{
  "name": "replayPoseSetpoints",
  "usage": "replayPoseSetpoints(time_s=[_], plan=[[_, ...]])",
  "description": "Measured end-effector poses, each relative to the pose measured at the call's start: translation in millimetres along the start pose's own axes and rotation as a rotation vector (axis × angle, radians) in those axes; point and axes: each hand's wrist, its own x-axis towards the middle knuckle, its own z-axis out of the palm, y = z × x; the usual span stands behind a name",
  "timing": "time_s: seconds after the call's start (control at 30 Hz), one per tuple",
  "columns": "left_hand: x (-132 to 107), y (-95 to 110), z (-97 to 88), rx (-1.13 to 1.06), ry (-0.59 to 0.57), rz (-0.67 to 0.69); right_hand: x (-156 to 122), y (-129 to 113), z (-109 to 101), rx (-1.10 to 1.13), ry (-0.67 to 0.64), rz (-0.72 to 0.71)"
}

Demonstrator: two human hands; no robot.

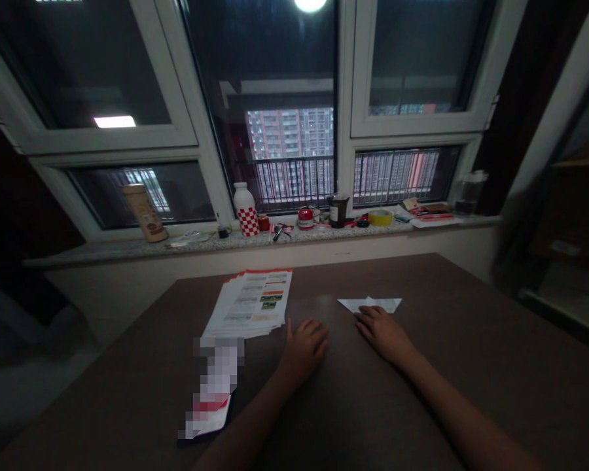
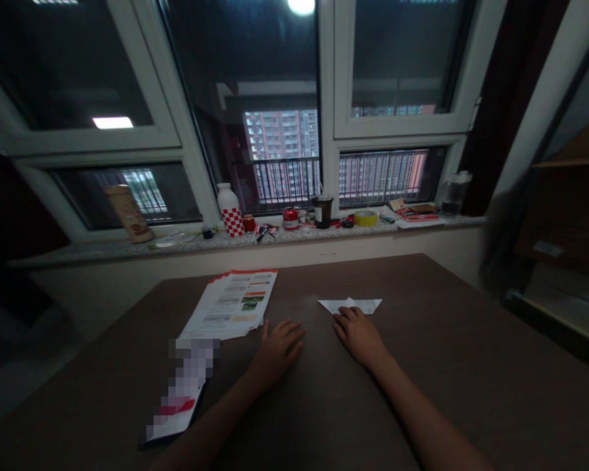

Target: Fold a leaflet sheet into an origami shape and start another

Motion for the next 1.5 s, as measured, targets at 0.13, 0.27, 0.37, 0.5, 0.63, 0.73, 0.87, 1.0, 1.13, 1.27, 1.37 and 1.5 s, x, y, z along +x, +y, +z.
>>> replayPoseSetpoints(time_s=[0.13, 0.27, 0.37, 0.5, 0.63, 0.73, 0.87, 1.0, 1.13, 1.27, 1.37, 1.5], plan=[[0, -1, 0.6, -0.018, -0.003, 0.004, 1, 9, -1, -0.002, -0.004, 0.036], [0, -1, 1.0, -0.011, -0.017, 0.001, 1, 14, -3, -0.014, -0.011, 0.052], [0, 0, -0.4, 0.007, -0.019, -0.001, 1, 14, -4, -0.013, -0.003, 0.055], [-1, 3, -3.8, 0.035, 0.001, -0.001, 0, 7, -8, -0.021, 0.031, 0.027], [-2, 6, -5.1, 0.085, 0.056, -0.020, -2, -11, -10, -0.016, 0.060, -0.012], [-3, 8, -5.3, 0.136, 0.114, -0.040, -4, -28, -9, 0.033, 0.047, -0.092], [-5, 11, -6.5, 0.238, 0.174, -0.134, -6, -44, -4, 0.121, -0.016, -0.185], [-7, 10, -6.3, 0.346, 0.228, -0.259, -7, -47, -3, 0.215, -0.081, -0.215], [-9, 7, -2.4, 0.370, 0.209, -0.364, -6, -44, -5, 0.249, -0.086, -0.204], [-10, 7, -0.1, 0.384, 0.167, -0.388, -6, -42, -5, 0.259, -0.079, -0.206], [-10, 9, -1.5, 0.397, 0.163, -0.384, -5, -40, -3, 0.269, -0.087, -0.209], [-8, 7, -5.5, 0.395, 0.168, -0.373, -4, -38, -3, 0.283, -0.101, -0.206]])
